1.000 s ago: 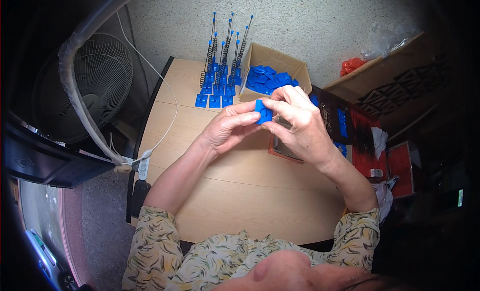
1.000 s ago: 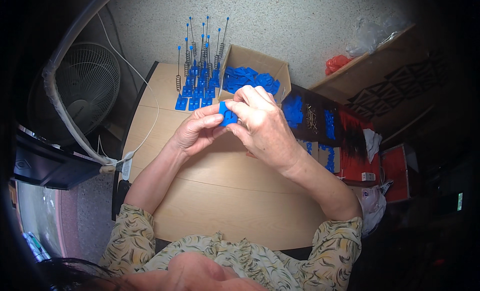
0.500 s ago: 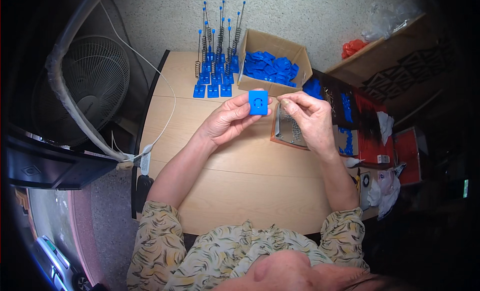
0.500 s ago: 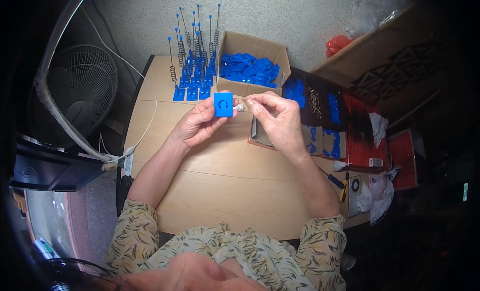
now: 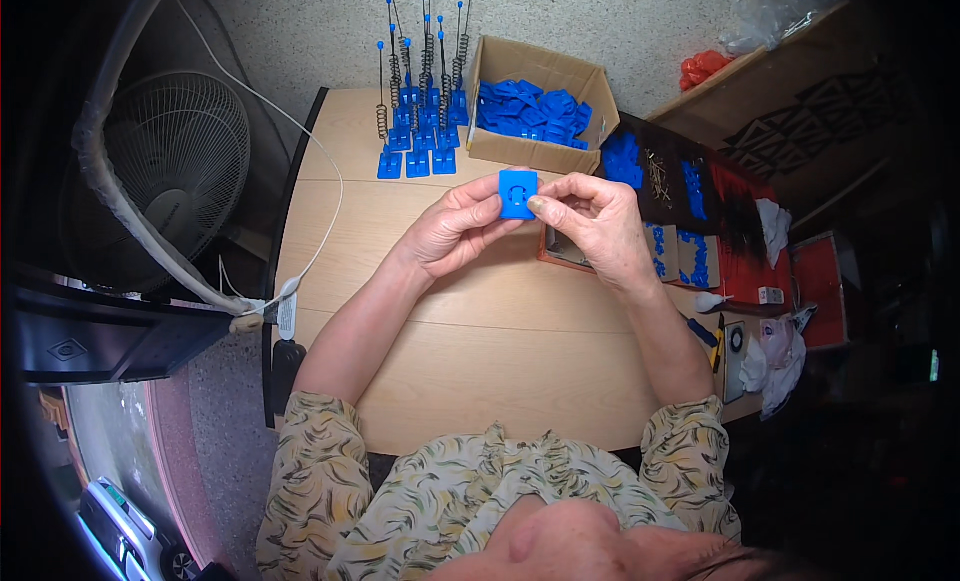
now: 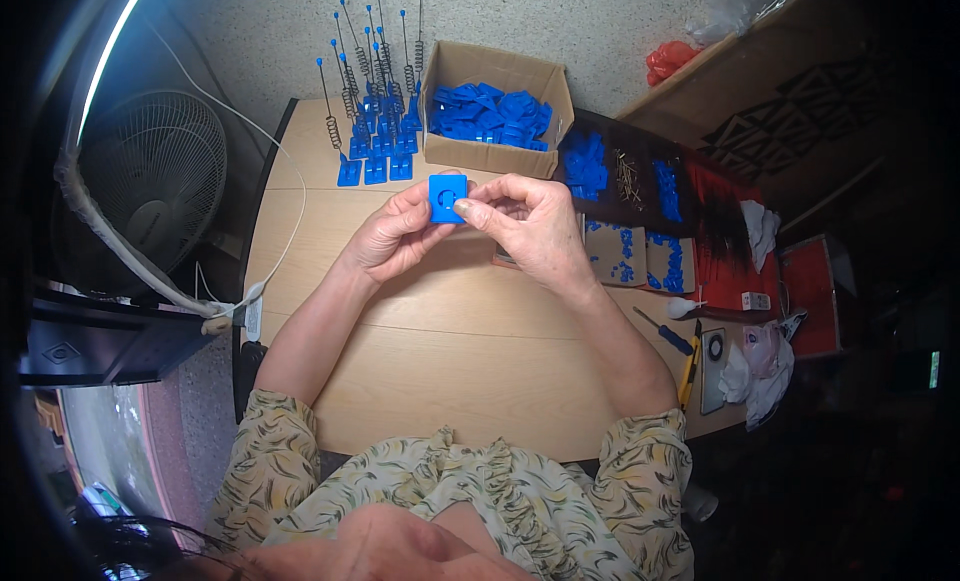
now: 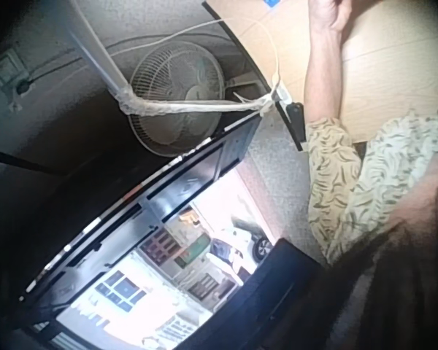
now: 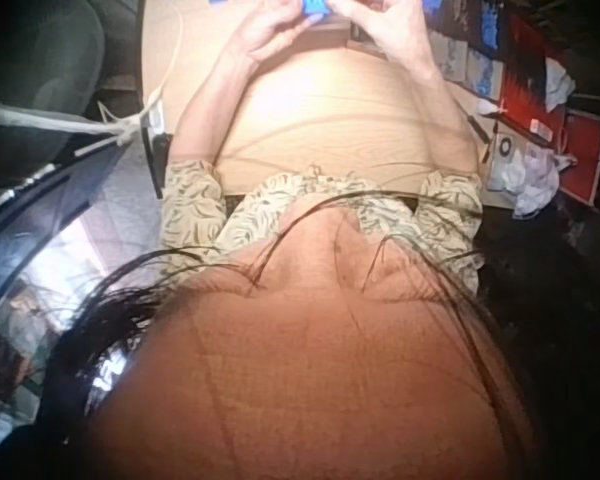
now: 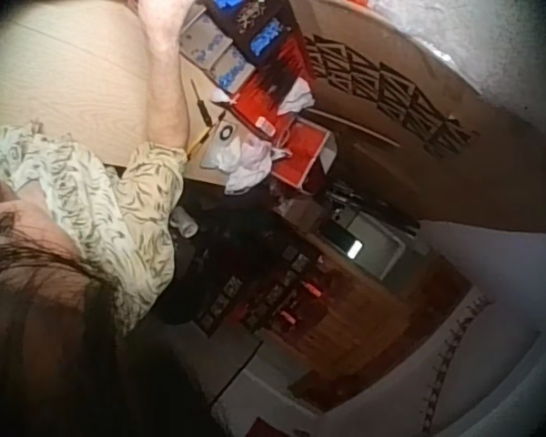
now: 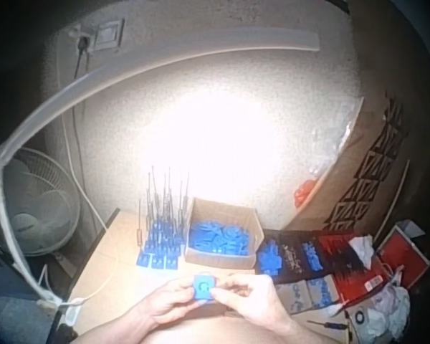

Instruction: Assembling small mechanical components by inserting metal pins into blue plastic housings and attaching spring wires.

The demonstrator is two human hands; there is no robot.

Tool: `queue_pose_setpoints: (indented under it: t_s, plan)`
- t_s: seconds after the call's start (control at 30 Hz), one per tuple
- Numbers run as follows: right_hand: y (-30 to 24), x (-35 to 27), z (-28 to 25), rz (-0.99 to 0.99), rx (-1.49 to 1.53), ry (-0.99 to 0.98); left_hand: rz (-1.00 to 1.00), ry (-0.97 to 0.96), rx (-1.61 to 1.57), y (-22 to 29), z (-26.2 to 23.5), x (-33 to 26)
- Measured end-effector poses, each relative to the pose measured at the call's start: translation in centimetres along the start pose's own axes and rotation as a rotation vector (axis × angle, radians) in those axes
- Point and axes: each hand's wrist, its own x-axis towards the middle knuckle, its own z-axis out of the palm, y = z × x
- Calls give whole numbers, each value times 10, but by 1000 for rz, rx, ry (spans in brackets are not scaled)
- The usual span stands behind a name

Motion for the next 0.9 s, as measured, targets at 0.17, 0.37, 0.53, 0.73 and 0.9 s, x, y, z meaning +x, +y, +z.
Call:
queue_pose_setpoints:
  t_s: [0.17, 0.37, 0.53, 0.73, 0.9]
  plan:
    - [5, 1, 3, -10, -25, 2, -16, 9, 64, -1, -3, -1]
    - [8, 1, -3, -24, -48, 1, -50, -7, 103, -1, 5, 0]
    - [13, 0, -6, 80, -7, -11, -81, 37, 204, 2, 10, -3]
    - [20, 0, -8, 72, 11, -7, -48, 118, 386, 4, 22, 0]
    - [21, -3, -11, 79, 30, -21, 38, 243, 552, -4, 39, 0]
